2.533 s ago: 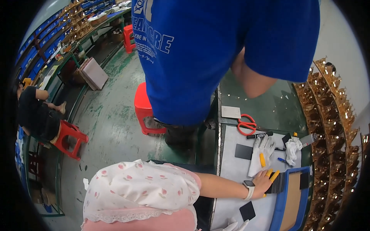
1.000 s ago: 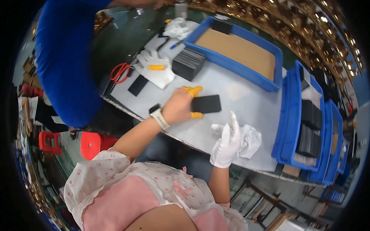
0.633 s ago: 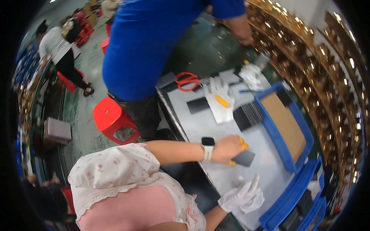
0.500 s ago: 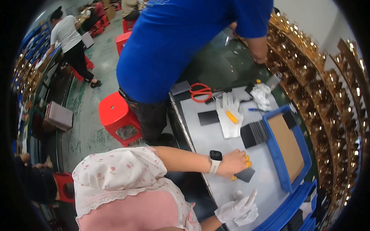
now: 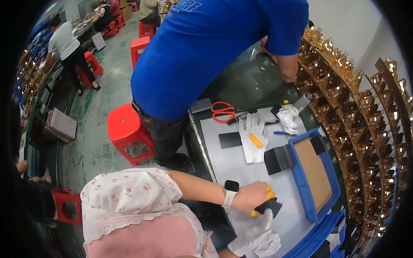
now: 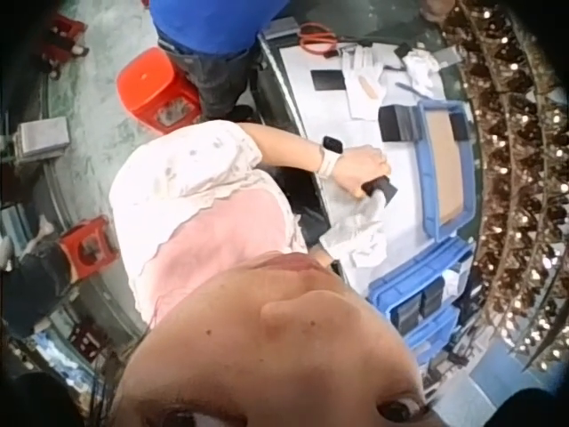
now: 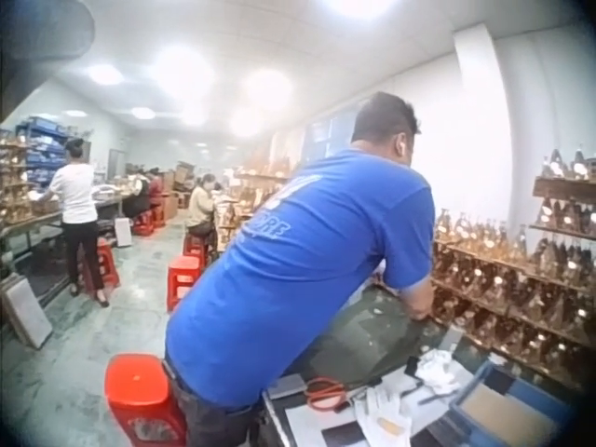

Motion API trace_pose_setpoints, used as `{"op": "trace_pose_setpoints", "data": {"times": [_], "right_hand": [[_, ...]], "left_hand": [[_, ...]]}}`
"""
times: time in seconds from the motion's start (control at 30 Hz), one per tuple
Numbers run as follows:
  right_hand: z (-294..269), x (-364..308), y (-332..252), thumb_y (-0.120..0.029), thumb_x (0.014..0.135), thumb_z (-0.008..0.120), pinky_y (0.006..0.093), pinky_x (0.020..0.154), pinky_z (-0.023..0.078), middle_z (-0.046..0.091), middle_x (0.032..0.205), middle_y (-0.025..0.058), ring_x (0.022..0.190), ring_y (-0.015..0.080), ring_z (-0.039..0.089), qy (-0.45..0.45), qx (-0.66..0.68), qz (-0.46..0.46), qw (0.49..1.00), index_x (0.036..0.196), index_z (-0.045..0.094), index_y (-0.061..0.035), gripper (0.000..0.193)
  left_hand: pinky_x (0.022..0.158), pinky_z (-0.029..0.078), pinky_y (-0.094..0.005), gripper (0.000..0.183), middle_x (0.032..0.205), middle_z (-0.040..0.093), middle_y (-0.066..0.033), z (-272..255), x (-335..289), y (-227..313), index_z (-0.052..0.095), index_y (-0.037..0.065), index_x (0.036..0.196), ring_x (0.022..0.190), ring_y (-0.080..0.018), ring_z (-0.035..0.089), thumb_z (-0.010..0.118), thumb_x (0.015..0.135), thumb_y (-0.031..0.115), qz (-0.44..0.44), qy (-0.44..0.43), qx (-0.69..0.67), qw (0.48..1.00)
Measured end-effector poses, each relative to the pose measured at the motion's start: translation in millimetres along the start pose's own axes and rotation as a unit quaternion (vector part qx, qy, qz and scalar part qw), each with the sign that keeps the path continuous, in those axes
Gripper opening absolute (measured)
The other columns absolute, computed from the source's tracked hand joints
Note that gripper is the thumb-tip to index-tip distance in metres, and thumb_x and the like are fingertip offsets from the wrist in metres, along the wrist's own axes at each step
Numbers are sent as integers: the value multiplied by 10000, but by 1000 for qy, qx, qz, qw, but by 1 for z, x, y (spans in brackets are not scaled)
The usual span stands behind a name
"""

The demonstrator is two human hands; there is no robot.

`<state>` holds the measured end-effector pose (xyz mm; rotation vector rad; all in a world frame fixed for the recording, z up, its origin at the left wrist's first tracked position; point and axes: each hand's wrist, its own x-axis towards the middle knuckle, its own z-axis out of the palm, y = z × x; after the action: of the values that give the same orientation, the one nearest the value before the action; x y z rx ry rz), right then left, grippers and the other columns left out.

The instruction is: The person is cleaning and inspecting small black rectangular metal plates using a white cloth while sitting at a workbench.

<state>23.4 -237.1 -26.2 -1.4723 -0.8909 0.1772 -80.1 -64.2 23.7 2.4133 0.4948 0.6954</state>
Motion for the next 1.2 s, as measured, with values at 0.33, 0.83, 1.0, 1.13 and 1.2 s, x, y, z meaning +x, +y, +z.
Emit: {"op": "trace_pose_setpoints", "data": {"times": [0.33, 0.83, 1.0, 1.13, 1.2], "right_hand": [[-24, 33, -24, -115, 1023, 623, 382, 1154, 442, 601, 1467, 213, 1298, 272, 608, 66, 83, 128, 986, 1558, 489, 39, 572], [-11, 32, -5, -75, 1124, 478, 333, 1174, 425, 596, 1522, 188, 1369, 227, 591, 41, -187, 60, 980, 1553, 463, 82, 458], [-13, 19, 11, -79, 1118, 494, 324, 1107, 475, 566, 1543, 190, 1271, 212, 638, 64, -96, 48, 992, 1596, 401, 73, 510], [-19, 19, -2, -101, 1088, 582, 232, 804, 512, 671, 1293, 111, 879, 85, 568, 28, -39, 87, 995, 1642, 357, 36, 614], [-18, 22, -27, -38, 1024, 662, 208, 928, 493, 462, 1647, 152, 1060, 69, 568, -14, 4, 237, 971, 1635, 340, 75, 700]], "left_hand": [[1073, 467, -443, 826, 1248, 645, -216, -22, -39, 22, 566, -55, 1360, 1215, -397, 567, 931, 706, 293, 23, -50, -55, 997], [1071, 451, -494, 1025, 1309, 626, -250, 30, -53, 19, 366, -58, 1575, 1222, -452, 576, 904, 813, 366, -40, -5, -41, 998], [1148, 431, -522, 1116, 1508, 498, -315, 47, -58, 32, 286, -65, 1606, 1348, -503, 510, 940, 785, 314, -17, -9, -68, 998], [1171, 415, -537, 1222, 1621, 378, -320, 49, -48, 33, 202, -57, 1631, 1384, -526, 475, 970, 740, 272, 39, 29, -66, 997], [1176, 411, -541, 1254, 1642, 352, -319, 50, -44, 28, 179, -52, 1638, 1390, -530, 468, 979, 725, 262, 40, 34, -53, 997]]}}
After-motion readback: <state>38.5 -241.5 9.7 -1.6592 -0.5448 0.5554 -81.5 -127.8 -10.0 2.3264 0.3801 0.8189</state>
